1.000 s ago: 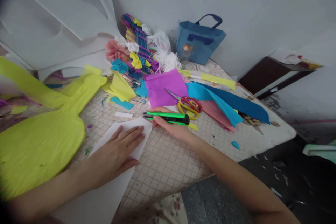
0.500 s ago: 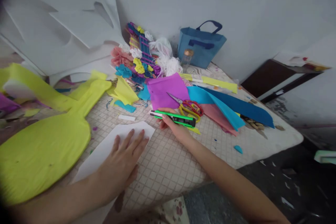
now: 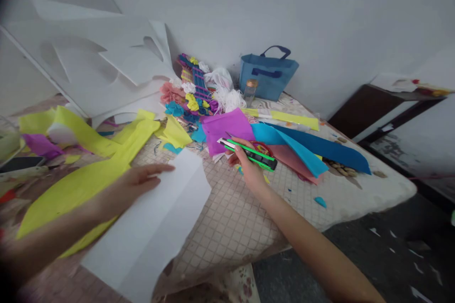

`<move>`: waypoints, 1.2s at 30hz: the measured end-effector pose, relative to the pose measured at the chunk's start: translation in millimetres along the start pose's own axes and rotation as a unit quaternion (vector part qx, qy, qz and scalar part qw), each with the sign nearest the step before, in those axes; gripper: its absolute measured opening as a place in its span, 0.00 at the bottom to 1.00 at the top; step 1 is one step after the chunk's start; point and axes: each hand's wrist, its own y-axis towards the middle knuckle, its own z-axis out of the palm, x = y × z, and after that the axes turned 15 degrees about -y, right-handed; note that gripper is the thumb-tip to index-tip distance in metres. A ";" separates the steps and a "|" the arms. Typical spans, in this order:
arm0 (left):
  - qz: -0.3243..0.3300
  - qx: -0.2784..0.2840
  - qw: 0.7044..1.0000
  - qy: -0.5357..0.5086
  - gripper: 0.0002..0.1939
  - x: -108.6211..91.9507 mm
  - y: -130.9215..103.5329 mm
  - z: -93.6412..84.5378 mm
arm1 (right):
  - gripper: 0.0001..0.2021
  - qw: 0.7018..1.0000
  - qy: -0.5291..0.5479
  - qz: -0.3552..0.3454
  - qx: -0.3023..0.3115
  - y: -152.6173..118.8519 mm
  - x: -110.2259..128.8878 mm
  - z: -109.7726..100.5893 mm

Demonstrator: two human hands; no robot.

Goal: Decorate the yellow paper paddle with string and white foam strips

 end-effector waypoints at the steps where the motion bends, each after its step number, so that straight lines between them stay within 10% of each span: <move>1: -0.029 0.024 0.999 0.013 0.23 18.4 -1.2 4.3 | 0.18 1.000 -0.005 0.006 0.008 -1.2 -1.2 1.1; 4: 0.085 0.016 0.990 0.109 0.21 54.6 -10.9 14.0 | 0.18 0.999 -0.024 0.015 0.046 -6.4 -2.5 5.8; 9: 0.264 0.044 0.909 0.320 0.22 59.1 -19.3 21.6 | 0.17 0.994 -0.026 -0.002 0.102 -12.2 1.6 21.5; 22: 0.266 0.191 0.845 0.423 0.30 67.8 -27.0 37.8 | 0.18 0.986 0.007 0.034 0.163 -4.6 -5.7 48.9; 36: 0.290 0.191 0.832 0.433 0.30 67.0 -10.4 42.8 | 0.15 0.950 -0.178 -0.067 0.247 -6.3 8.9 38.1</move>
